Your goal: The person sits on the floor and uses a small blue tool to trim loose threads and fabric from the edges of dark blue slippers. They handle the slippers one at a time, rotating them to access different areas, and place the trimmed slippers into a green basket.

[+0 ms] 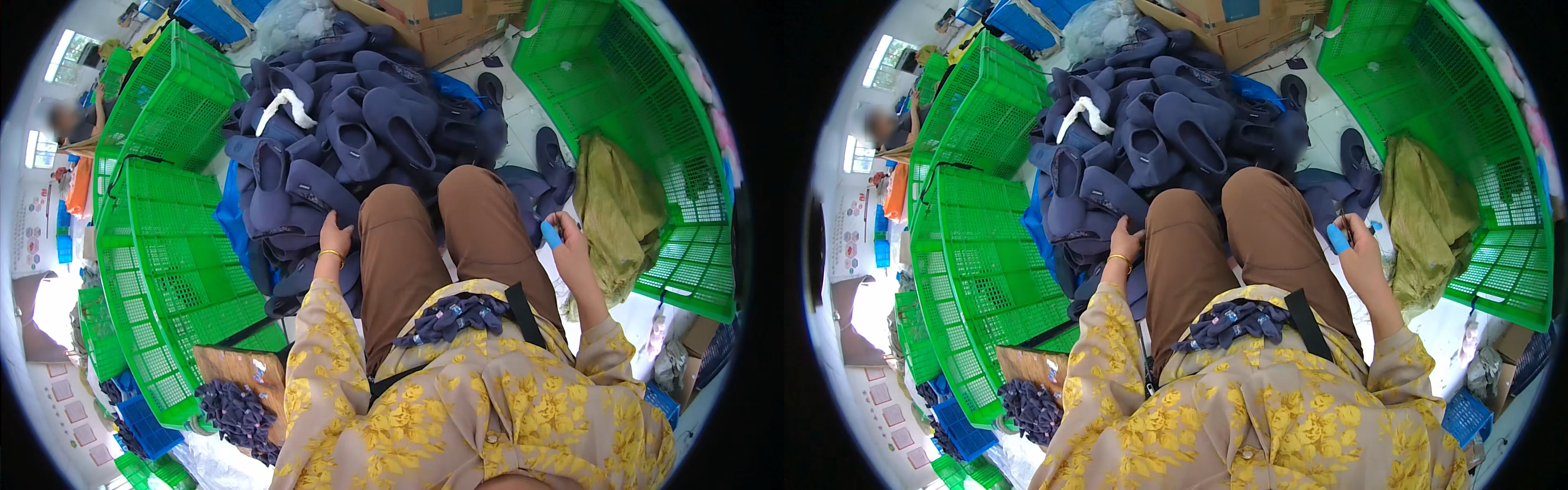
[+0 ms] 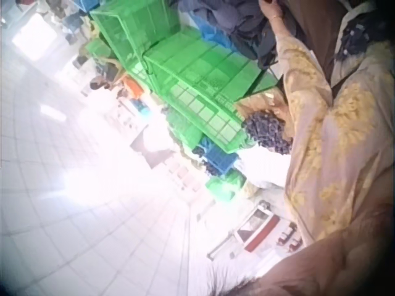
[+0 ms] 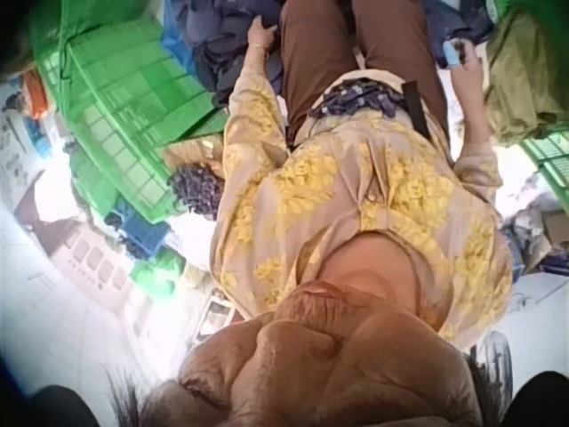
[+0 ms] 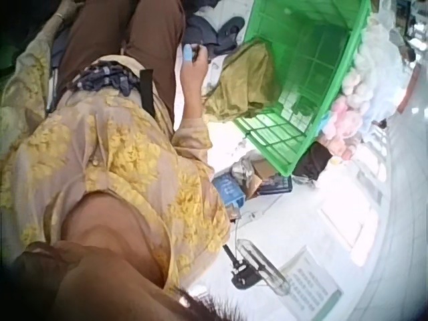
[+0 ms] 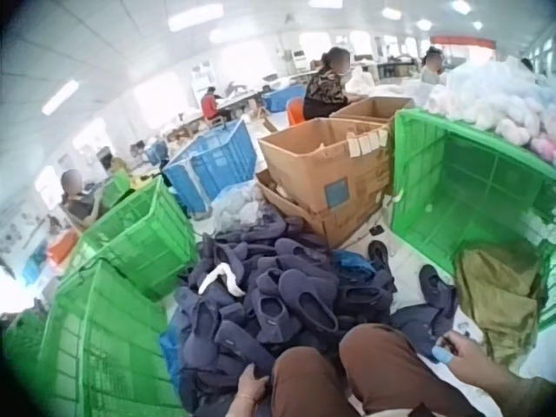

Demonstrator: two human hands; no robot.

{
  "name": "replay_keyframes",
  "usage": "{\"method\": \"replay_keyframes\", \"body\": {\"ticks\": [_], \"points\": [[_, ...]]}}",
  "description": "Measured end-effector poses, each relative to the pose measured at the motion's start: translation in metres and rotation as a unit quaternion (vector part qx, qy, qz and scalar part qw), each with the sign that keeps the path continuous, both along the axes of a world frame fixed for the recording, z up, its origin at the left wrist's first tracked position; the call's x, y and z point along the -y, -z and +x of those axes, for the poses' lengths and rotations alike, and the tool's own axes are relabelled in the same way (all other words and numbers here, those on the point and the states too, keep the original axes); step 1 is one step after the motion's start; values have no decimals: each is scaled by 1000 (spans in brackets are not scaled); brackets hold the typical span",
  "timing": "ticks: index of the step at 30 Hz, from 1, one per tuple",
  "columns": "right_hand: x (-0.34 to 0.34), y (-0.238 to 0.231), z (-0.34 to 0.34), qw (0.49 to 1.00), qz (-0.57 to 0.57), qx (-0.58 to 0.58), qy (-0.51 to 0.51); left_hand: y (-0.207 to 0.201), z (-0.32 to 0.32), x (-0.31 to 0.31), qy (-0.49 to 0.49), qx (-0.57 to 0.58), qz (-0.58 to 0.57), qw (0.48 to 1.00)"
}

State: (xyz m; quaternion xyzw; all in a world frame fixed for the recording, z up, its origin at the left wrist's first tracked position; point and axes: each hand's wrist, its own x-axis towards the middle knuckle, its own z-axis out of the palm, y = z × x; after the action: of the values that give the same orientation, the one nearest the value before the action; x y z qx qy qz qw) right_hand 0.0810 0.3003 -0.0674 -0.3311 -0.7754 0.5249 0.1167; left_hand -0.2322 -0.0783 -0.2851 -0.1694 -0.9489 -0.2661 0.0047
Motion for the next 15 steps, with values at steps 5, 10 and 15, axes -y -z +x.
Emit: {"method": "replay_keyframes", "body": {"ticks": [5, 10, 15], "points": [[1, -4, 6, 1000, 10, 0, 4, -91, 11, -48, 0, 99, -43, 994], [18, -35, -4, 998, -52, -15, -42, -189, 23, -44, 13, -54, -15, 998], [37, -75, 4, 972, -140, -25, -185, -280, 91, -78, -27, 20, 174, 984]]}}
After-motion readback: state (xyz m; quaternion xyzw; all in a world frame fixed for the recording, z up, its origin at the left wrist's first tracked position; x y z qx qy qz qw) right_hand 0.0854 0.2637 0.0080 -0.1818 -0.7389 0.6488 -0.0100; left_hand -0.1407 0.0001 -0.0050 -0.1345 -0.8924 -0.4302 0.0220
